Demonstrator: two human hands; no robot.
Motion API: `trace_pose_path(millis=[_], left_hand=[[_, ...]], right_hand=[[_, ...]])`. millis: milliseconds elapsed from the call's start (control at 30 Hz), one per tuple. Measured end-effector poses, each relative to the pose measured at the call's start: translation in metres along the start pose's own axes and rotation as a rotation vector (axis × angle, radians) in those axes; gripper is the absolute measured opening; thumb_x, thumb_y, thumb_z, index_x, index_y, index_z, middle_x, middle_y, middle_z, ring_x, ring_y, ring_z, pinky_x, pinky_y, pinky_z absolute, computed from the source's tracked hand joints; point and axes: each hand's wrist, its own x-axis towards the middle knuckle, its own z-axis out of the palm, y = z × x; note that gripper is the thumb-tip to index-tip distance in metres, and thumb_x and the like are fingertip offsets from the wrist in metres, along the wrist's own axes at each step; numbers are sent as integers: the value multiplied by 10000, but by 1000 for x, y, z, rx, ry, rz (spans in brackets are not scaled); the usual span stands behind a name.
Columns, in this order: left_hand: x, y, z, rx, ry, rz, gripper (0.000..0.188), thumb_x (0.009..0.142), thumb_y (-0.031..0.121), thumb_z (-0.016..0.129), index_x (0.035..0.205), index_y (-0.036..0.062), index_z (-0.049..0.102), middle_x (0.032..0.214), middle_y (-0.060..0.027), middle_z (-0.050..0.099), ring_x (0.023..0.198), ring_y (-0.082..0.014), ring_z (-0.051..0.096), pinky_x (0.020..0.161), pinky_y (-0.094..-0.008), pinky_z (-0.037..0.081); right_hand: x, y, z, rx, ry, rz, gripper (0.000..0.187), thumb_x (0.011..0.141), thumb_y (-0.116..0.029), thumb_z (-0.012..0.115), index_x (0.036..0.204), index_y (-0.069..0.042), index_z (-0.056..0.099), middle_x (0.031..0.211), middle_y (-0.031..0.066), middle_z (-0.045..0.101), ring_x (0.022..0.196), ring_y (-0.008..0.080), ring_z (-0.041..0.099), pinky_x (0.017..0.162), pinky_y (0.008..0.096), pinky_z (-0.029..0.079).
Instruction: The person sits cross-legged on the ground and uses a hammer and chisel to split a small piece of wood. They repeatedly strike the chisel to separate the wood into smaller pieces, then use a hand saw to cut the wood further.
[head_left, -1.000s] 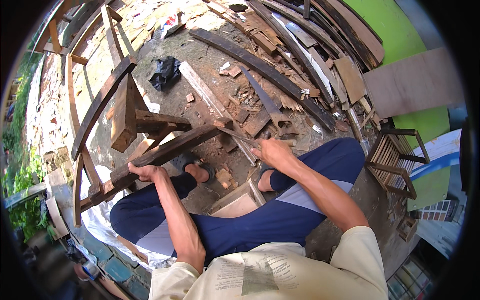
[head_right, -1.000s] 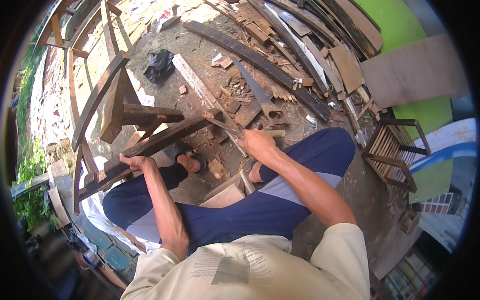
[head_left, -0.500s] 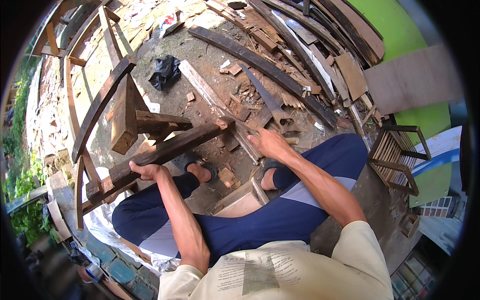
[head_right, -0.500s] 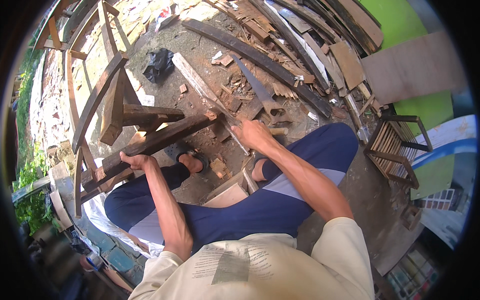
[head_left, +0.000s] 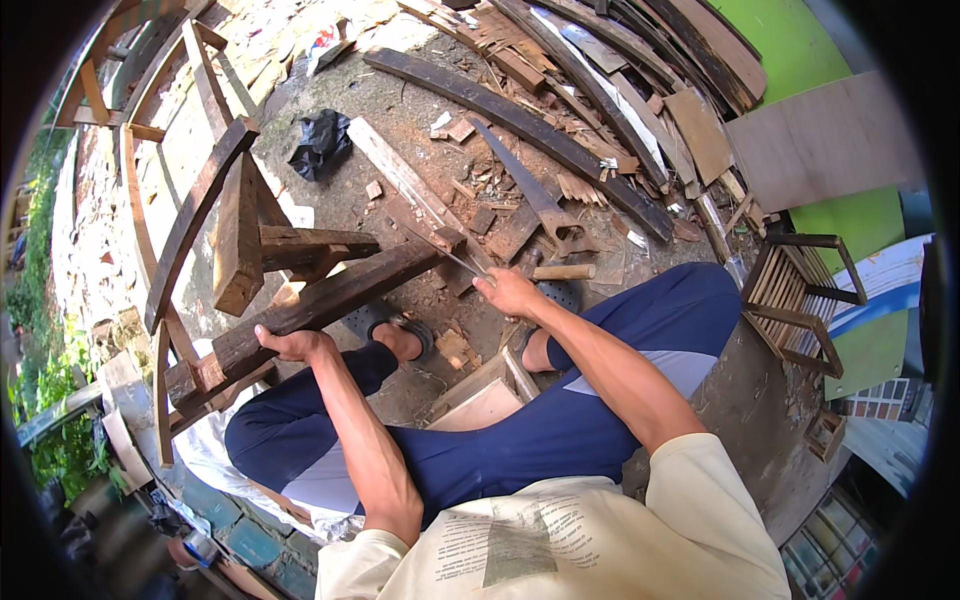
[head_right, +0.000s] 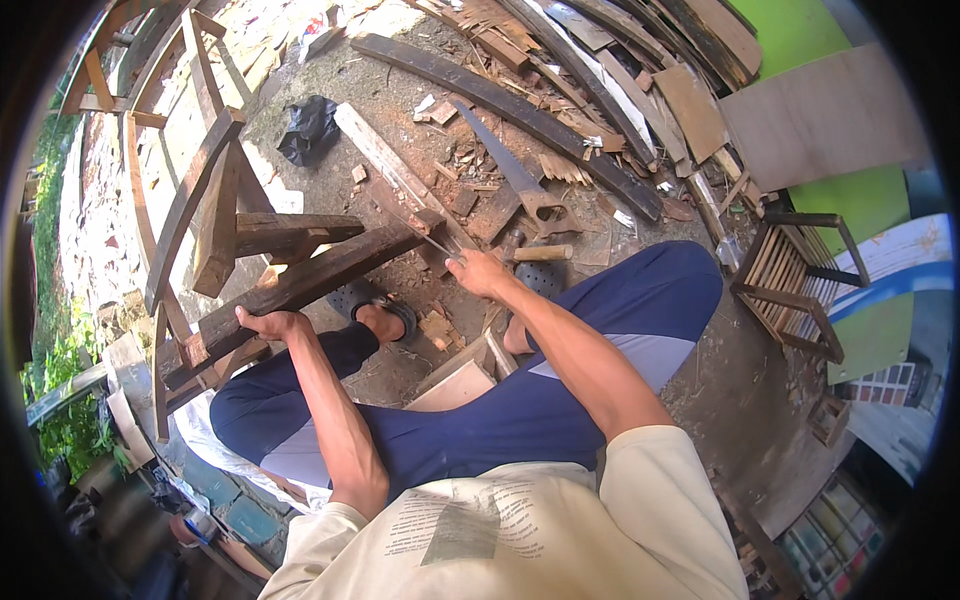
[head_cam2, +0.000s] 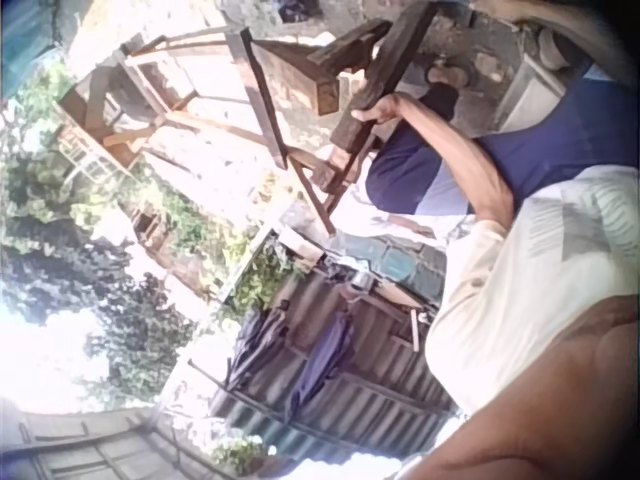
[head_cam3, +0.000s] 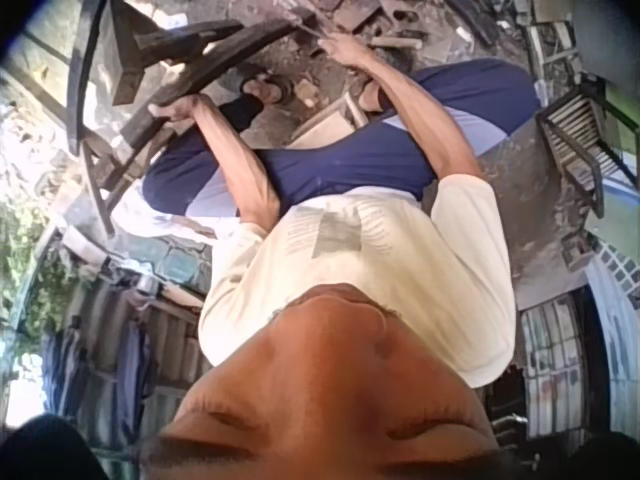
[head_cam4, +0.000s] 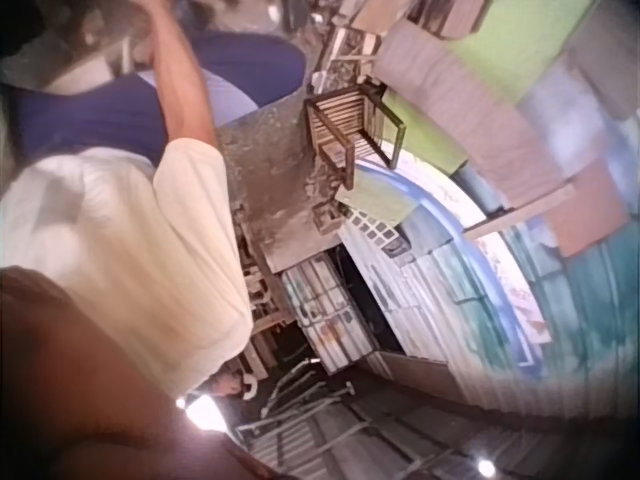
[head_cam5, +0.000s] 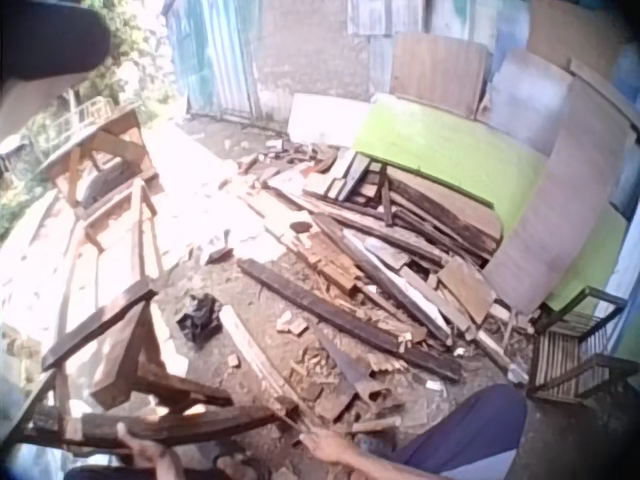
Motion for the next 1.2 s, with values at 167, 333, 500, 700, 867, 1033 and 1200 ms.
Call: trace_pose_path(millis=[167,333,500,700,867,1033,1200], left_hand=[[-2,0,4,66,-93,32,656,926,571,447,1182,-23,562,1168,-173,607,1082,-307,625,986,-460,502],[-7,0,10,45,-146,18,612,939,564,439,1151,5,572,1122,-158,621,1050,-300,635,984,-455,504],[-11,1,10,10,-159,12,596,957,558,423,1130,10,581,1107,-150,627,1034,-300,639,978,-452,506],[-13,2,9,33,-148,12,649,934,556,465,1206,-25,566,1187,-173,609,1087,-301,621,976,-427,499],[-16,2,10,66,-136,60,657,943,569,442,1188,-25,577,1177,-174,616,1083,-304,624,986,-430,496],[-19,3,7,53,-164,42,686,944,570,444,1197,-52,587,1159,-179,633,1069,-307,633,983,-429,499],[-20,3,3,66,-125,42,695,949,569,430,1197,-58,598,1160,-181,637,1073,-311,634,980,-433,497]], right_hand=[[-1,16,-2,-194,28,-36,489,993,-462,538,1176,-9,567,917,311,695,915,494,674,814,558,530],[-8,12,3,-391,150,-178,420,998,-433,540,1098,-24,548,773,271,692,752,484,684,666,569,542],[-6,5,-11,-280,238,-18,454,1002,-441,539,1129,-5,552,783,276,693,760,489,685,691,574,543],[2,1,-16,-10,207,14,525,996,-466,539,1163,31,576,854,338,677,856,523,669,780,575,535],[5,11,17,-101,151,-114,520,985,-456,549,1158,32,595,874,360,671,878,546,654,877,587,505],[2,18,21,-324,209,-152,432,992,-414,561,1151,-13,577,771,272,690,729,509,659,749,571,550],[0,14,-21,-104,266,77,469,1010,-394,533,1143,56,523,854,320,696,838,494,700,761,588,542]])
